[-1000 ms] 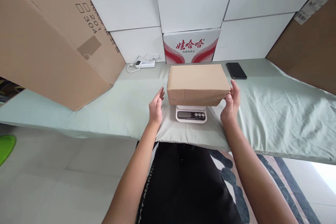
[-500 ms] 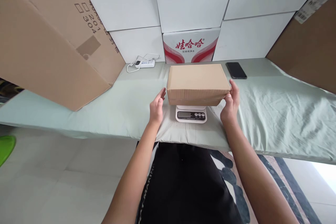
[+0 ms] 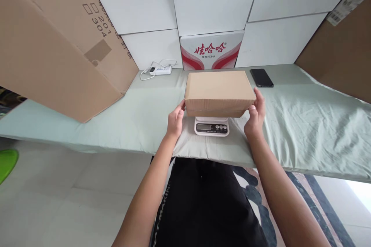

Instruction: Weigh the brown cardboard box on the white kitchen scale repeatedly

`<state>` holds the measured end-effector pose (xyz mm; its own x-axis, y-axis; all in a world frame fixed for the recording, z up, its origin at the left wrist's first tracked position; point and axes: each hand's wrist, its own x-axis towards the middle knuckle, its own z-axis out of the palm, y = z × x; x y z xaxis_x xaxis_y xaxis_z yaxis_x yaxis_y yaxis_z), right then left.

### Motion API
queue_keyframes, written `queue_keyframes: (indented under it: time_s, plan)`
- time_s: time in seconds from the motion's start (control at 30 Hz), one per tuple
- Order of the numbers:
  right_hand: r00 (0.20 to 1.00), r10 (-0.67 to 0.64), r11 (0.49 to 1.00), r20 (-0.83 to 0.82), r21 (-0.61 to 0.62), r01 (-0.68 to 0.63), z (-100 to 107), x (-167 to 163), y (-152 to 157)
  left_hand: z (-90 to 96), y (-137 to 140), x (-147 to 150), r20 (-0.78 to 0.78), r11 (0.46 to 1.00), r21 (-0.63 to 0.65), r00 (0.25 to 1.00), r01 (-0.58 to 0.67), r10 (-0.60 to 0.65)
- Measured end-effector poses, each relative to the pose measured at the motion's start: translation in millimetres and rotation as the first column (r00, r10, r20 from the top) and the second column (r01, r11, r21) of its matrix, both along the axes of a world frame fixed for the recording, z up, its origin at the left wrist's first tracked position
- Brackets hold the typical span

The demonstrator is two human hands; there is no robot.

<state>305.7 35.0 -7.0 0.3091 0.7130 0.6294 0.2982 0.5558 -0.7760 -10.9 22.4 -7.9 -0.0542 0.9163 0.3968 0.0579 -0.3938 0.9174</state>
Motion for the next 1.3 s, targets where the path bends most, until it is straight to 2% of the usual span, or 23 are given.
queue_keyframes:
  time_s: [0.2, 0.27, 0.33, 0.43, 0.47, 0.53, 0.6, 0.67, 0.73, 0.8, 0.9, 1.03, 1.13, 1.3]
  plan:
    - [0.998, 0.031, 0.999, 0.059, -0.037, -0.029, 6.8, -6.5, -7.8, 2.1, -6.2, 3.7, -0.003, 1.0, -0.019, 1.0, 0.019, -0.019]
    - [0.996, 0.05, 0.999, 0.076, -0.026, -0.048, 19.4, -9.1, -13.1, 13.5, -8.2, 3.1, 0.005, 1.0, -0.013, 1.0, 0.024, -0.024]
    - [0.993, 0.074, 0.997, 0.092, 0.015, -0.076, 38.9, -10.5, -13.9, 32.4, -4.2, 1.7, 0.025, 0.999, 0.009, 0.999, 0.034, -0.035]
    - [0.977, 0.181, 0.975, 0.109, 0.107, -0.193, 70.0, -12.1, 5.2, 60.7, 22.5, 1.7, 0.038, 0.997, 0.064, 0.998, 0.053, -0.056]
    - [0.97, 0.215, 0.961, 0.111, 0.151, -0.23, 76.7, -13.2, 17.7, 65.3, 36.7, 3.3, 0.036, 0.995, 0.078, 0.997, 0.065, -0.068]
    - [0.974, 0.189, 0.964, 0.124, 0.166, -0.208, 79.5, -16.3, 48.3, 62.6, 68.5, 9.5, 0.075, 0.994, 0.076, 0.994, 0.075, -0.081]
    - [0.984, 0.143, 0.982, 0.104, 0.109, -0.154, 67.7, -19.5, 79.1, 45.6, 97.9, 17.8, 0.111, 0.998, 0.036, 0.993, 0.046, -0.05]
    - [0.988, 0.131, 0.991, 0.084, 0.027, -0.134, 46.0, -20.2, 102.7, 22.2, 118.7, 25.2, 0.113, 0.998, -0.055, 0.993, 0.023, -0.016]
    - [0.989, 0.132, 0.991, 0.069, -0.007, -0.131, 22.4, -17.2, 116.7, 1.9, 129.3, 29.1, 0.108, 0.992, -0.12, 0.994, 0.049, -0.036]
    - [0.988, 0.136, 0.991, 0.066, -0.01, -0.136, 2.9, -11.5, 124.6, -9.7, 132.6, 29.6, 0.124, 0.987, -0.139, 0.99, 0.084, -0.066]
    - [0.99, 0.123, 0.992, 0.064, -0.05, -0.12, -16.3, -3.0, 134.6, -12.9, 133.2, 27.4, 0.131, 0.983, -0.153, 0.988, 0.101, -0.081]
    - [0.994, 0.104, 0.986, 0.02, -0.132, -0.101, -29.6, 1.3, 146.5, -11.9, 135.1, 26.1, 0.141, 0.983, -0.155, 0.987, 0.096, -0.074]
    - [0.994, 0.112, 0.98, -0.006, -0.165, -0.112, -31.2, 1.1, 146.7, -14.1, 137.1, 26.4, 0.132, 0.984, -0.155, 0.989, 0.085, -0.064]
    - [0.989, 0.139, 0.971, -0.055, -0.19, -0.147, -22.5, -1.9, 136.7, -17.3, 138.8, 26.6, 0.128, 0.984, -0.163, 0.99, 0.072, -0.051]
